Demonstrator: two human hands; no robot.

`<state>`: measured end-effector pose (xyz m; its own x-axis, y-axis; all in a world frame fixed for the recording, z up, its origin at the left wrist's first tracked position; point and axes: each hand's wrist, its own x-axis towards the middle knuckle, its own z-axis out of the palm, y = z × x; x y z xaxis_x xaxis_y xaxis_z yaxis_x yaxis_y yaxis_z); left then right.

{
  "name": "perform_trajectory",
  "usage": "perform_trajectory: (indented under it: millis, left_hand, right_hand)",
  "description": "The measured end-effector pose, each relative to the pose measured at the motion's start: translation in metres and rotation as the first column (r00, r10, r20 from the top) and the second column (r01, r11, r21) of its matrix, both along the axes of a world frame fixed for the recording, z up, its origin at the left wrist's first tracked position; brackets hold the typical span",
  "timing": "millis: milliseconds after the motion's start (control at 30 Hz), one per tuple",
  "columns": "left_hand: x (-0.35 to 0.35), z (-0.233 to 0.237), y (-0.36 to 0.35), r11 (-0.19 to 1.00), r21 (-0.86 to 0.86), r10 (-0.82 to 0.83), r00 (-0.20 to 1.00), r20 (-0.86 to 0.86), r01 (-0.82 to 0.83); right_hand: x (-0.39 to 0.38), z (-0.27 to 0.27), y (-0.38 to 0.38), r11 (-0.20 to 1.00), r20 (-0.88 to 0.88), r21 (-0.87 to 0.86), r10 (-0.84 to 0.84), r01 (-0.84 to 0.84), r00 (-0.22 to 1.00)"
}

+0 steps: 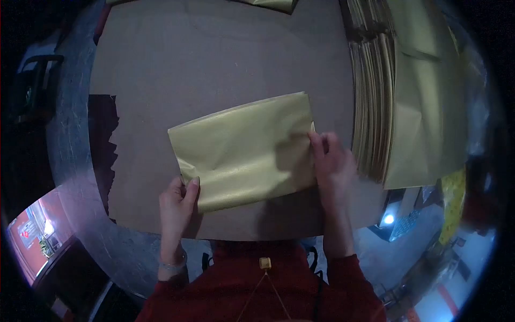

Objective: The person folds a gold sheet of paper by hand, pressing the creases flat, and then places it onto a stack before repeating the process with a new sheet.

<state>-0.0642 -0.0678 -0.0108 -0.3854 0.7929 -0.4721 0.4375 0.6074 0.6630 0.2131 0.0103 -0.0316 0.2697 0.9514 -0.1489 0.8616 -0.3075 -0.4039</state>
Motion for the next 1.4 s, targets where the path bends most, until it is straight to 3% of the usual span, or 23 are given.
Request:
perform_trajectory:
  millis: [67, 133, 433, 633, 767, 867, 933, 967, 1000, 1033, 1067, 1133, 1167, 1200, 1267, 1367, 1400]
  left_hand:
    - [0.0, 0.001, 0.002, 0.999, -0.037, 0.004, 1.0, -0.01, -0.004]
    - [-0.003, 0.0, 0.001, 0.997, -0.044, -0.068, 0.994, -0.082, 0.065]
    - [0.004, 0.0, 0.003, 0.999, 0.029, 0.039, 0.998, 0.041, -0.04]
    - [0.0, 0.003, 0.004, 1.0, -0.015, -0.027, 1.0, -0.012, 0.027]
    - [-0.002, -0.002, 0.002, 0.998, -0.028, -0.054, 0.996, -0.071, 0.052]
    - [-0.003, -0.005, -0.001, 0.999, 0.051, 0.009, 0.998, 0.061, -0.012]
    - [0.009, 0.019, 0.009, 0.997, -0.078, -0.015, 0.994, -0.113, 0.006]
    - [0.014, 0.024, 0.011, 0.997, -0.075, -0.015, 0.993, -0.114, 0.006]
    - [0.018, 0.028, 0.011, 0.986, 0.047, -0.13, 0.919, -0.372, 0.159]
    - [0.022, 0.033, 0.012, 0.936, 0.121, -0.192, 0.767, -0.612, 0.33]
    - [0.026, 0.04, 0.019, 0.938, 0.119, -0.19, 0.767, -0.613, 0.327]
    - [0.036, 0.05, 0.049, 0.665, 0.218, -0.432, 0.606, -0.668, 0.715]
    - [0.046, 0.05, 0.064, 0.512, 0.224, -0.548, 0.517, -0.658, 0.829]
    - [0.06, 0.048, 0.079, 0.339, 0.232, -0.642, 0.405, -0.651, 0.912]
    - [0.086, 0.024, 0.102, 0.164, 0.227, -0.73, 0.273, -0.627, 0.96]
    - [0.115, -0.009, 0.126, 0.162, 0.238, -0.733, 0.278, -0.621, 0.958]
    - [0.119, -0.018, 0.129, 0.162, 0.237, -0.734, 0.278, -0.619, 0.958]
  right_hand:
    - [0.001, 0.001, 0.003, 0.999, -0.043, -0.043, -0.016, 0.014, 0.999]
    - [0.001, 0.001, 0.004, 0.997, 0.025, -0.073, -0.037, 0.039, 0.999]
    - [0.004, -0.004, 0.008, 0.99, 0.035, -0.119, -0.072, 0.076, 0.997]
    - [0.003, 0.004, 0.015, 0.971, -0.005, -0.223, -0.095, 0.091, 0.995]
    - [0.002, 0.001, 0.013, 0.972, -0.021, -0.198, -0.131, 0.125, 0.991]
    - [0.004, -0.005, 0.011, 0.992, -0.038, -0.103, -0.072, 0.068, 0.997]
    - [0.004, -0.006, 0.011, 0.999, -0.035, -0.028, -0.027, 0.026, 0.999]
    - [0.005, -0.007, 0.01, 0.999, -0.036, -0.026, -0.027, 0.026, 0.999]
    - [0.006, -0.008, 0.009, 1.0, -0.021, 0.012, -0.007, 0.008, 1.0]
    - [0.006, -0.009, 0.008, 0.999, -0.005, 0.048, 0.014, -0.013, 1.0]
    - [0.006, -0.009, 0.008, 0.999, -0.006, 0.046, 0.017, -0.017, 1.0]
    - [0.007, -0.007, 0.01, 0.999, -0.005, -0.026, 0.026, -0.026, 1.0]
    - [0.005, -0.005, 0.011, 0.999, -0.006, -0.027, 0.03, -0.031, 1.0]
    - [0.004, -0.002, 0.011, 0.999, 0.011, -0.054, 0.005, -0.004, 1.0]
    - [0.001, 0.0, 0.012, 0.997, 0.028, -0.074, -0.021, 0.023, 0.999]
    - [0.004, -0.005, 0.01, 0.994, 0.128, -0.111, 0.004, 0.011, 0.992]
    - [0.005, -0.009, 0.008, 1.0, 0.149, -0.022, 0.017, -0.014, 0.989]
